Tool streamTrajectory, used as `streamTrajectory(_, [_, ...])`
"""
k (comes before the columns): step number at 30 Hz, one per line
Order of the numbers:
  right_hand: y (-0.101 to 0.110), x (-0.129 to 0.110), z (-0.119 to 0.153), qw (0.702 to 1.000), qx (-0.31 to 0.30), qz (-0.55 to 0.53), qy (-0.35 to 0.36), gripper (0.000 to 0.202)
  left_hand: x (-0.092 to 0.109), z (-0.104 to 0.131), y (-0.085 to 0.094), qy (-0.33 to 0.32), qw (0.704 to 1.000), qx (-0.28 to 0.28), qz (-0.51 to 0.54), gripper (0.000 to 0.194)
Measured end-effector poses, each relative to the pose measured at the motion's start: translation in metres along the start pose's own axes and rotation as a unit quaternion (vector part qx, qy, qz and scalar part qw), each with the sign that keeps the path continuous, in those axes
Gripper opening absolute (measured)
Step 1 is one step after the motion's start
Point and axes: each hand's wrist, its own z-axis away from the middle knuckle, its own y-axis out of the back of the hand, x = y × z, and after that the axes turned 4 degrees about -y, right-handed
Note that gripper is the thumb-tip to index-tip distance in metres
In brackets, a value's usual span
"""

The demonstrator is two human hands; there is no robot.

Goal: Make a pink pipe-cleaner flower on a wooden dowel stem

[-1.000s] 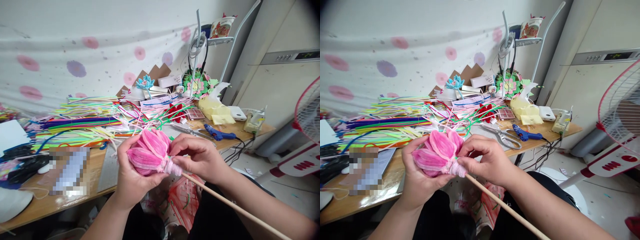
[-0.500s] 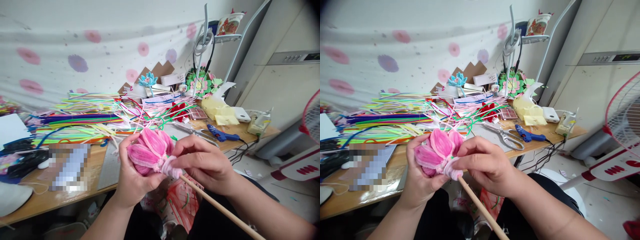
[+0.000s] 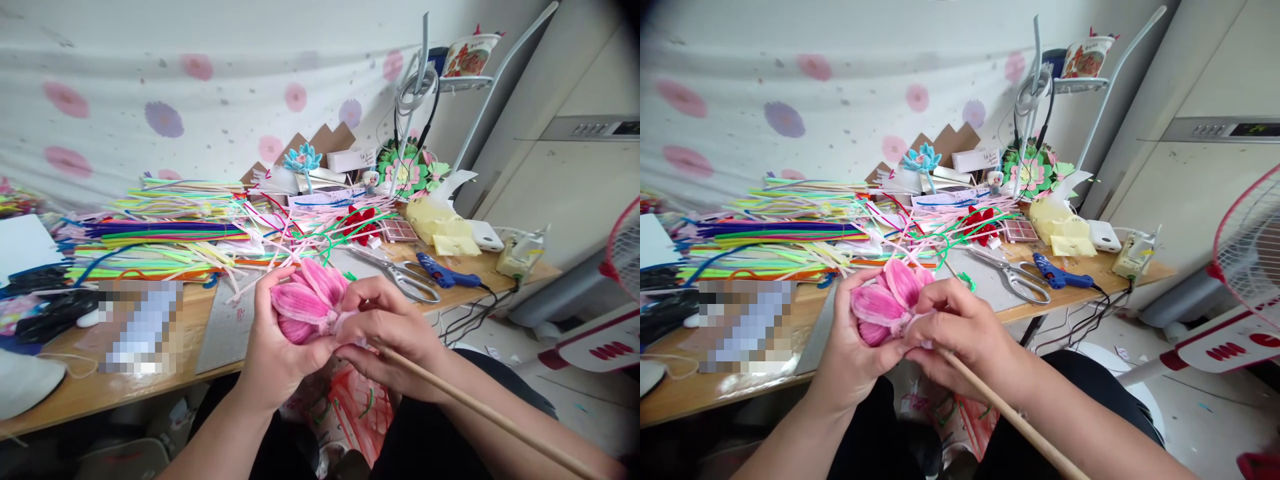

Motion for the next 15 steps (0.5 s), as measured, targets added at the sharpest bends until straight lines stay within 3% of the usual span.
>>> streamTrajectory(4, [-0.002,0.003,0.002,1.000,0.014,0.001,-0.002,0.021,-0.001,0.001,0.001,-0.003,0.999,0.020,-0.025,0.082])
streamTrajectory(7, [-0.002,0.004,0.003,0.998,0.061,0.000,-0.007,0.033,-0.001,0.000,0.004,-0.031,0.998,0.032,-0.046,0.082])
streamTrajectory(15, [-0.019,0.002,0.001,0.983,0.164,-0.034,-0.076,0.026,0.005,-0.003,0.004,-0.190,0.948,0.096,-0.238,0.088])
